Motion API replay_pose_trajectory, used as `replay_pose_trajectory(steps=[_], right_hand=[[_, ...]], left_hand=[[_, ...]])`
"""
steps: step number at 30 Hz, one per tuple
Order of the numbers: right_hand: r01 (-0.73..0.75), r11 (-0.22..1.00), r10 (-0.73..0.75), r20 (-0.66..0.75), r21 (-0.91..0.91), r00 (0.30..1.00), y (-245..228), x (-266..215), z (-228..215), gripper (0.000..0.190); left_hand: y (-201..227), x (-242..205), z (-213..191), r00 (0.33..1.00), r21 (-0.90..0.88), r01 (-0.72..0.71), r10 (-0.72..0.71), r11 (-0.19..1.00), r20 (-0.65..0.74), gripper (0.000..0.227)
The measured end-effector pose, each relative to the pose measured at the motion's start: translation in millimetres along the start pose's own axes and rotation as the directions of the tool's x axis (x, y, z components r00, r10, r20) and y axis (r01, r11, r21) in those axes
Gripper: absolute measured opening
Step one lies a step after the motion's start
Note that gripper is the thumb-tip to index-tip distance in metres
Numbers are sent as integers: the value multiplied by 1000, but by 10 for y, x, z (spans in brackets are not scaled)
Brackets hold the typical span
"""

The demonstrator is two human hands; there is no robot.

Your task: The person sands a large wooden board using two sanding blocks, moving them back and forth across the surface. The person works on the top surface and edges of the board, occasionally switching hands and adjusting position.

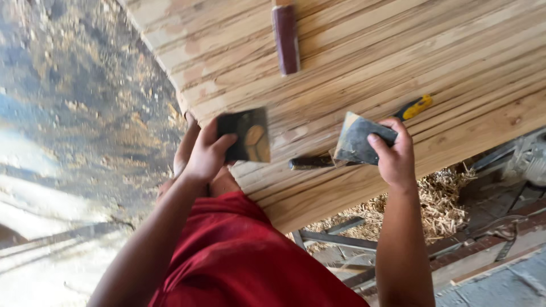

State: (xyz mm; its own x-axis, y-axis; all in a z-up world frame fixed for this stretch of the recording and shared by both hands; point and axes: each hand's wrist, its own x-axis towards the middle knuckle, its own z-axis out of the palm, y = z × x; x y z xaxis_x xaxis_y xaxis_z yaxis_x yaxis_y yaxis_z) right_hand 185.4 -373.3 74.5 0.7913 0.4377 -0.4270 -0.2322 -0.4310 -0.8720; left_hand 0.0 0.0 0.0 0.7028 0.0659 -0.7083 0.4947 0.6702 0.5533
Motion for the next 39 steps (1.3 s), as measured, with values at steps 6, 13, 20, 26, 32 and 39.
replay_pose_trajectory(steps=[6,13,20,26,32,39], right_hand=[[472,742,-252,455,-476,854,-1031,232,779,22],[674,562,-335,614,-479,715,-1443,441,1199,31],[709,511,-321,657,-486,682,-1350,436,1323,38],[758,482,-337,706,-440,624,-1315,469,1302,37],[788,494,-309,773,-367,554,-1187,467,1151,31],[715,304,-274,661,-630,699,-914,920,781,24]], left_hand=[[381,163,282,972,281,64,-124,958,202,39],[609,133,455,973,390,-37,-57,920,225,37],[729,106,504,985,496,-62,-26,866,170,36],[682,185,516,988,485,-47,-31,873,153,33],[518,281,527,1000,181,4,-6,984,9,32],[476,179,89,981,110,-71,89,991,-170,37]])
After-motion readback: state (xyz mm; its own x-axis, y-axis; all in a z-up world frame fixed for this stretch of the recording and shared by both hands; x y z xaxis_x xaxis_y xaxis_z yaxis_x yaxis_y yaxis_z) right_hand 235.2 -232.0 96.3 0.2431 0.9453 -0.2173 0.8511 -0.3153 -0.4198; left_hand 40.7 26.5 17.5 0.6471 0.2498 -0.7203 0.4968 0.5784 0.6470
